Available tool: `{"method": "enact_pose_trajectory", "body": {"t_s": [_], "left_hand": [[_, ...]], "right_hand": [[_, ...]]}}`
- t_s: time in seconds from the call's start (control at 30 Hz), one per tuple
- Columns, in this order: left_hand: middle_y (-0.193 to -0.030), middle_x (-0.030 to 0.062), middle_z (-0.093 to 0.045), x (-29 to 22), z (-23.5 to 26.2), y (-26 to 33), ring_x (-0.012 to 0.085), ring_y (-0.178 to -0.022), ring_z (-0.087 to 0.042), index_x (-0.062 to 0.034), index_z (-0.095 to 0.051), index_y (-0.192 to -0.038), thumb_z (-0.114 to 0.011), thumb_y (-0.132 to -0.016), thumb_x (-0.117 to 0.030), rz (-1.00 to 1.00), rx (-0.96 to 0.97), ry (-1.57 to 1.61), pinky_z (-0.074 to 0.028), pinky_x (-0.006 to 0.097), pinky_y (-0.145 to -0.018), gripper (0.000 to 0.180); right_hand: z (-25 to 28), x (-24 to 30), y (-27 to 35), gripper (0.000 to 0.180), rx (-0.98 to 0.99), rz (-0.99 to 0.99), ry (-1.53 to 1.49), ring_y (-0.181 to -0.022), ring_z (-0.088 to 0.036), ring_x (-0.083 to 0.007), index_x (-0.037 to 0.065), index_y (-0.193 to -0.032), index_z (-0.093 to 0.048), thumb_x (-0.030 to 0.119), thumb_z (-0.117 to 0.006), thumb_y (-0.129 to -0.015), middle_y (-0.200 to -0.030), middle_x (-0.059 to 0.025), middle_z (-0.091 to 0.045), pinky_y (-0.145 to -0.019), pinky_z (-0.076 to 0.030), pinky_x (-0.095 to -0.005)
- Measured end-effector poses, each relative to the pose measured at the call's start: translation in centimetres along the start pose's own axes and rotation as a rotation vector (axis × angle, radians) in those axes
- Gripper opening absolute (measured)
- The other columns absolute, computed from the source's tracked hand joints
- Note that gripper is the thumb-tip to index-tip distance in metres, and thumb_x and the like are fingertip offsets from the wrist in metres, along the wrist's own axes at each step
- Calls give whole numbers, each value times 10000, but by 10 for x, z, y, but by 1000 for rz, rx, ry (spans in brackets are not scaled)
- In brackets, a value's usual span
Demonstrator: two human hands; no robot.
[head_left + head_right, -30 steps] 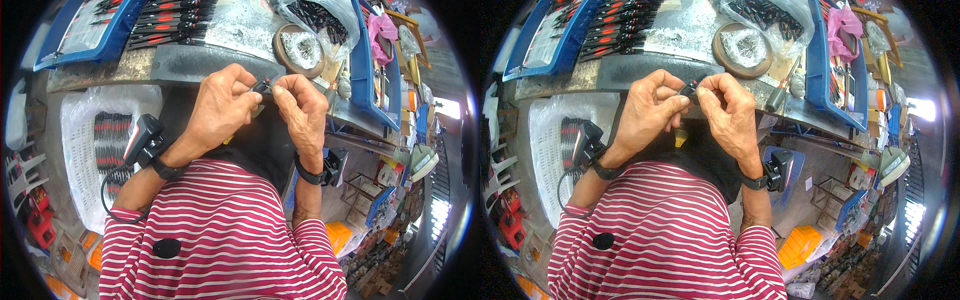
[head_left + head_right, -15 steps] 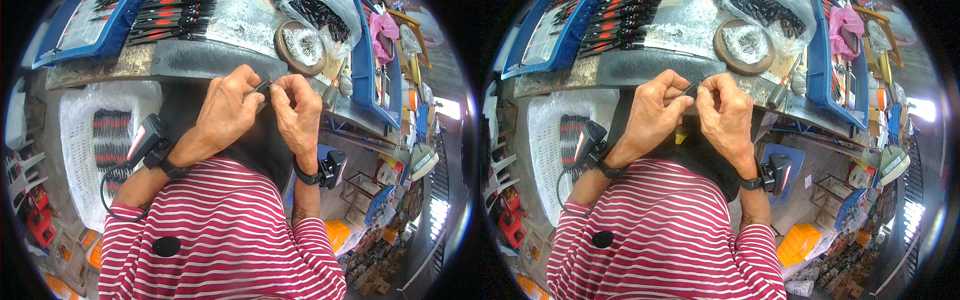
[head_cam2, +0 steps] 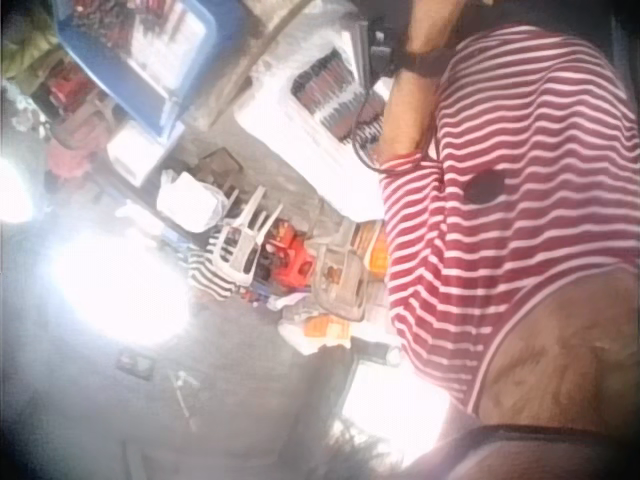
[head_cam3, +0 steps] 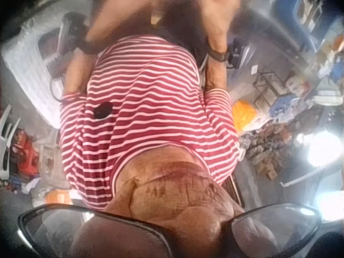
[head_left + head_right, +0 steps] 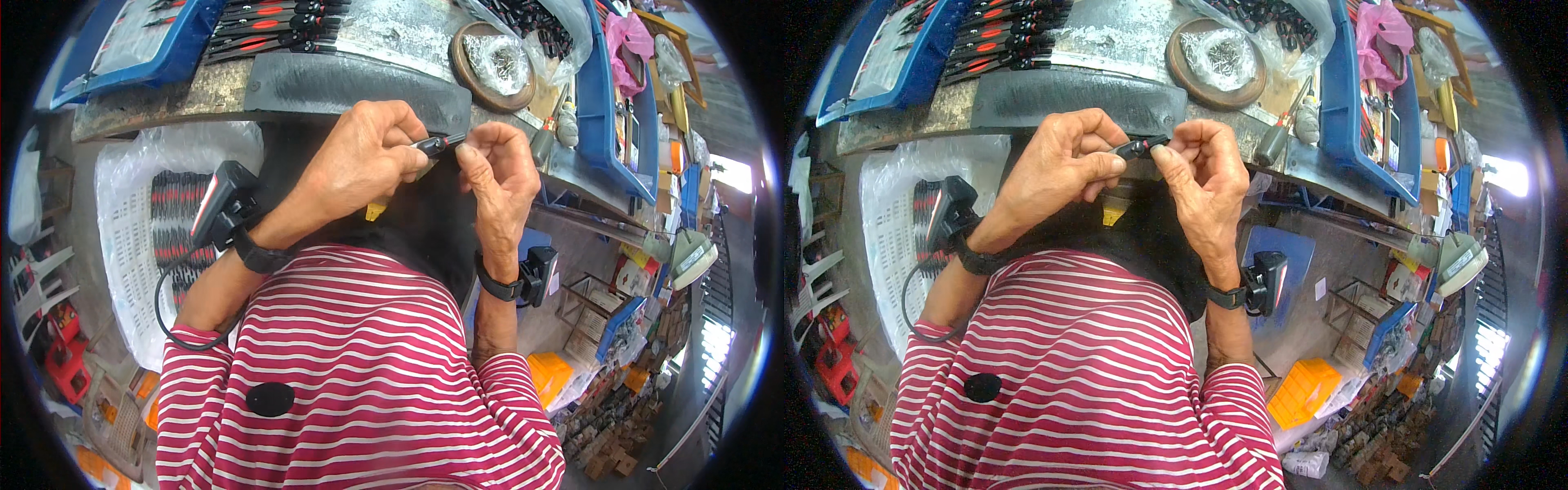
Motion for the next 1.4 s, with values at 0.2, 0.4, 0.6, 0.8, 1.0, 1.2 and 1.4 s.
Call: {"method": "enact_pose_trajectory", "body": {"t_s": [0.2,0.4,0.6,0.8,1.0,1.2,1.4], "left_hand": [[-679,14,-577,1,8,6,36,-534,-470,38,-570,-943,-569,-808,-11,-12,127,-122,-370,168,-465,144],[-769,100,-609,1,7,14,152,-697,-589,37,-571,-962,-581,-777,-5,-200,79,-526,-468,282,-621,190],[-788,157,-597,2,2,22,331,-714,-594,0,-582,-929,-659,-721,-52,-625,-30,-833,-474,356,-613,229],[-756,118,-594,8,5,24,287,-678,-597,-14,-572,-902,-675,-712,-80,-763,-23,-855,-464,350,-567,226],[-747,102,-593,10,7,26,269,-665,-598,-24,-561,-890,-678,-706,-97,-810,-1,-831,-456,347,-553,230],[-755,125,-599,11,7,28,292,-639,-595,6,-574,-900,-692,-682,-70,-828,35,-810,-469,352,-552,260],[-743,116,-601,15,5,31,280,-624,-597,3,-576,-877,-691,-671,-70,-835,35,-824,-471,339,-537,246]], "right_hand": [[5,-8,0,284,270,334,180,-811,-547,-155,13,-990,-600,65,-711,-733,-960,-78,-559,-656,-459,-250],[1,-14,12,223,288,221,242,-760,-543,-84,-27,-980,-604,-2,-683,-774,-871,-40,-582,-654,-440,-192],[-5,-16,21,186,171,211,205,-718,-617,-156,4,-931,-612,28,-684,-761,-819,-85,-618,-628,-480,-252],[-7,-19,28,231,212,58,-15,-772,-609,-109,0,-964,-599,19,-702,-758,-881,-58,-612,-690,-497,-228],[-6,-21,28,251,284,34,-182,-805,-592,-94,-13,-980,-574,2,-701,-765,-881,-32,-586,-719,-498,-222],[-6,-22,31,271,319,-27,-283,-812,-571,-63,-12,-972,-561,-20,-714,-749,-880,-22,-578,-717,-486,-193],[-8,-24,38,287,296,-21,-328,-832,-572,-76,-19,-972,-566,-34,-724,-733,-889,-37,-580,-724,-489,-200]]}}
Point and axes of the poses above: each hand's wrist, its own y-axis away from the middle knuckle, its own z-axis out of the back of the hand, x = y × z, the point moved 1 cm from there along -y, towards the middle knuckle
